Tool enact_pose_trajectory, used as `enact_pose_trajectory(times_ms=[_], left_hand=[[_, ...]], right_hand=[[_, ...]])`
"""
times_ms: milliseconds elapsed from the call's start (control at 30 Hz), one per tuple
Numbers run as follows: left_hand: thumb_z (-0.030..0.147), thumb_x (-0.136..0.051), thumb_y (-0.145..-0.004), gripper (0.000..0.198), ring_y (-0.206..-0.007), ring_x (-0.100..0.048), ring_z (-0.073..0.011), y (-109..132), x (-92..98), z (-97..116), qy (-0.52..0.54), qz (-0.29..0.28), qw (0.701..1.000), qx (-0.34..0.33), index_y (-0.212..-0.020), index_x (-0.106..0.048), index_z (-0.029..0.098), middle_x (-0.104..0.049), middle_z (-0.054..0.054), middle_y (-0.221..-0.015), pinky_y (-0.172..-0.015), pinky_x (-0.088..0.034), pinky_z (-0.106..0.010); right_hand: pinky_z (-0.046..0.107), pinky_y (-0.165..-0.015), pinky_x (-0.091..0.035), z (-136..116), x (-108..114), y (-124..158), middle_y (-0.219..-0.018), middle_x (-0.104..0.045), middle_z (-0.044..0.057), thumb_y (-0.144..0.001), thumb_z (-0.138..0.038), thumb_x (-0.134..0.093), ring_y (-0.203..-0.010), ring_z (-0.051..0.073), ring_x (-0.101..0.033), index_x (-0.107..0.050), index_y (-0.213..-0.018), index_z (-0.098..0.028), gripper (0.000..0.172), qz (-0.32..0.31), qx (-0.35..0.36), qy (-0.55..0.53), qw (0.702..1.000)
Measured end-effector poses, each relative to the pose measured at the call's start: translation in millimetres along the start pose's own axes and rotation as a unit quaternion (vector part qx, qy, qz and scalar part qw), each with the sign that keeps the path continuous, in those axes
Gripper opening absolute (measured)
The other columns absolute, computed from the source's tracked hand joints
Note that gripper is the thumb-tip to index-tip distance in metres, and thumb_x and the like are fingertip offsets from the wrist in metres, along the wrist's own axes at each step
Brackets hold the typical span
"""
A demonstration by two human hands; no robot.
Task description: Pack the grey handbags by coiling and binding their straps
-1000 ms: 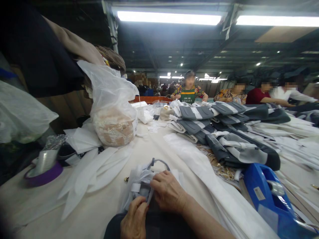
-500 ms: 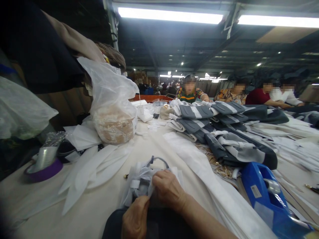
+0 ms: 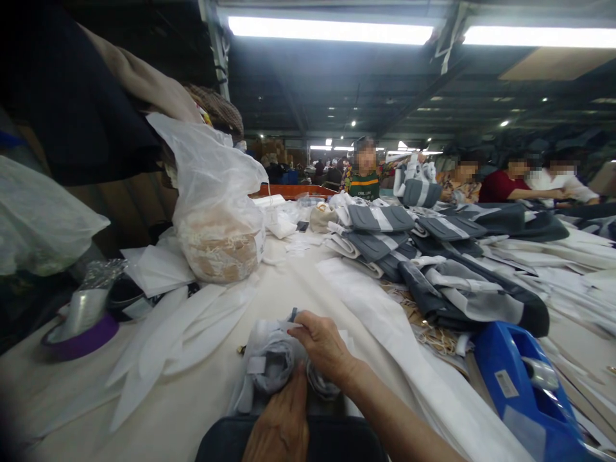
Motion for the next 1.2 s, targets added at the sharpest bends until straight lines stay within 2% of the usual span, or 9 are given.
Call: enact_pose_trajectory(times_ms=[133,200,267,467,733,833,1000,1100,1200], left_hand=[[0.002,-0.036,-0.067,0.063,-0.113,-0.056,-0.0195,-4.5,-3.6,-1.5,0.072,-0.074,0.988,0.115,-0.128,-0.048,0.01,-0.043,-0.011,-0.138,-0.09,-0.048,-0.025],[0.003,-0.036,-0.068,0.061,-0.118,-0.051,-0.0196,-8.3,-1.1,-0.1,0.108,-0.096,0.974,0.172,-0.126,-0.053,0.013,-0.043,-0.007,-0.139,-0.094,-0.045,-0.028],[0.004,-0.035,-0.07,0.059,-0.124,-0.045,-0.0198,-12.5,1.0,2.6,0.129,-0.114,0.964,0.201,-0.125,-0.054,0.014,-0.045,-0.005,-0.138,-0.098,-0.042,-0.032],[0.004,-0.034,-0.07,0.057,-0.127,-0.04,-0.0243,-19.7,-2.2,5.9,0.107,-0.185,0.955,0.207,-0.123,-0.055,0.012,-0.035,-0.008,-0.144,-0.102,-0.037,-0.042],[0.004,-0.034,-0.072,0.055,-0.128,-0.039,-0.0276,-22.5,-1.7,6.8,0.103,-0.223,0.95,0.191,-0.122,-0.055,0.012,-0.03,-0.012,-0.146,-0.099,-0.038,-0.046],[0.003,-0.035,-0.07,0.054,-0.127,-0.041,-0.0274,-24.6,-0.6,6.5,0.099,-0.216,0.954,0.184,-0.118,-0.057,0.013,-0.034,-0.013,-0.144,-0.097,-0.039,-0.046],[0.001,-0.036,-0.069,0.049,-0.122,-0.045,-0.0264,-25.3,-0.3,4.9,0.097,-0.165,0.964,0.183,-0.11,-0.061,0.013,-0.047,-0.014,-0.136,-0.096,-0.04,-0.043],[0.003,-0.037,-0.073,0.046,-0.109,-0.055,-0.0264,-23.0,-7.0,6.1,0.103,-0.131,0.972,0.166,-0.109,-0.062,0.014,-0.061,-0.014,-0.118,-0.09,-0.044,-0.042],[0.005,-0.04,-0.073,0.035,-0.086,-0.062,-0.0258,-21.7,-11.4,11.4,0.079,-0.089,0.985,0.122,-0.093,-0.068,0.016,-0.07,-0.011,-0.089,-0.08,-0.048,-0.04]], right_hand=[[0.02,-0.053,-0.031,-1.8,-2.4,-0.6,-0.056,-0.045,-0.005,-0.079,-0.026,-0.053,-0.055,0.009,-0.042,-0.053,-0.063,-0.019,0.018,-0.016,-0.006,-0.022,1.0],[0.021,-0.054,-0.031,-1.9,-3.1,-0.8,-0.057,-0.045,-0.005,-0.079,-0.027,-0.052,-0.056,0.009,-0.041,-0.054,-0.063,-0.018,0.019,-0.025,-0.01,-0.033,0.999],[0.021,-0.055,-0.032,-1.1,-3.5,-1.2,-0.058,-0.046,-0.005,-0.08,-0.028,-0.052,-0.056,0.01,-0.042,-0.055,-0.064,-0.018,0.018,-0.032,-0.017,-0.044,0.998],[0.021,-0.057,-0.033,2.8,-1.4,-5.3,-0.059,-0.051,-0.005,-0.079,-0.028,-0.052,-0.059,0.01,-0.046,-0.056,-0.067,-0.018,0.015,-0.034,-0.036,-0.079,0.996],[0.02,-0.053,-0.031,1.5,4.8,-14.0,-0.055,-0.047,-0.005,-0.078,-0.028,-0.055,-0.054,0.009,-0.041,-0.055,-0.064,-0.018,0.017,-0.006,-0.043,-0.091,0.995],[0.019,-0.051,-0.032,-3.8,4.3,-15.2,-0.055,-0.049,-0.006,-0.078,-0.028,-0.056,-0.054,0.009,-0.042,-0.055,-0.064,-0.019,0.017,-0.012,-0.038,-0.091,0.995],[0.019,-0.053,-0.035,-18.5,5.4,-2.2,-0.056,-0.05,-0.005,-0.078,-0.026,-0.057,-0.055,0.009,-0.045,-0.056,-0.062,-0.018,0.018,-0.006,-0.019,-0.078,0.997],[0.02,-0.058,-0.041,-28.7,5.5,22.0,-0.062,-0.06,-0.002,-0.083,-0.025,-0.053,-0.06,0.011,-0.055,-0.062,-0.068,-0.019,0.019,0.0,0.034,-0.052,0.998],[0.021,-0.065,-0.048,-30.4,1.5,55.3,-0.076,-0.069,0.001,-0.087,-0.022,-0.047,-0.07,0.014,-0.064,-0.066,-0.086,-0.022,0.018,0.008,0.099,-0.039,0.994]])
Point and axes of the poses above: each hand's wrist, its own y-axis away from the middle knuckle, its own x-axis out of the back of the hand, z = x × y, the point moved 5 cm from there along -y, towards the middle knuckle
